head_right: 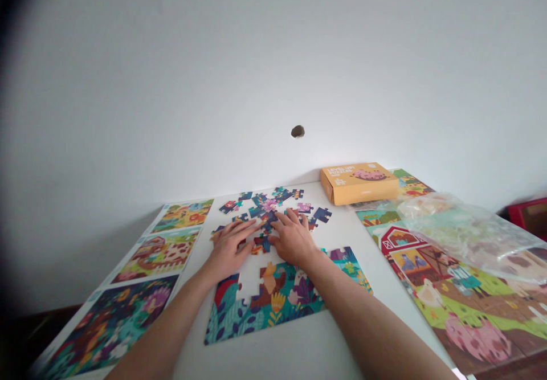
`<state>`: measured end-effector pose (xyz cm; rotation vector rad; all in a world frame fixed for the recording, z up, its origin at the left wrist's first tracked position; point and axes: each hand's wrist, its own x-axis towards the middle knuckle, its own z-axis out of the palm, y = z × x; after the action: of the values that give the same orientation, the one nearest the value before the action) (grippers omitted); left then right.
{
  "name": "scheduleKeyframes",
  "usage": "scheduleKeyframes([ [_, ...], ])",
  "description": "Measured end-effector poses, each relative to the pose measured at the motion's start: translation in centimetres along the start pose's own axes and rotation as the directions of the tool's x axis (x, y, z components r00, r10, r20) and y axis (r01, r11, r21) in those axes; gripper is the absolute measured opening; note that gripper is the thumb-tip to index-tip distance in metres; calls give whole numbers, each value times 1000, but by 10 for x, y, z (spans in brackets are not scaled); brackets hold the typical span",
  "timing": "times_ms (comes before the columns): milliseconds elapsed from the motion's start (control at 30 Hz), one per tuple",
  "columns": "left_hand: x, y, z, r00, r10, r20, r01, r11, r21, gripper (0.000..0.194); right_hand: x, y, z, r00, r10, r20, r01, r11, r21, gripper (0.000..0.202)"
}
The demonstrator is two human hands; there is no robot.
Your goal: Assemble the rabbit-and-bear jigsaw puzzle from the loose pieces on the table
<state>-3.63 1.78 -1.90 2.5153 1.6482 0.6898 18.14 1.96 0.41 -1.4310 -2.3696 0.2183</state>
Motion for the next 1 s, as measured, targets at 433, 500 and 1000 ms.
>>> scheduleKeyframes([
  [433, -2, 5, -9, 990, 70, 125, -64, 997, -51, 43, 0, 2, 6, 999, -34, -20, 34, 999, 1, 41],
  [500, -3, 7, -11, 981, 96, 168, -88, 994, -57, 46, 1, 1, 5, 999, -7, -38, 7, 1000, -1, 39],
  [1000, -3, 6, -13, 973, 149, 174, -115, 975, -190, 56, -1, 0, 5, 997, -62, 42, 61, 997, 38, 51],
])
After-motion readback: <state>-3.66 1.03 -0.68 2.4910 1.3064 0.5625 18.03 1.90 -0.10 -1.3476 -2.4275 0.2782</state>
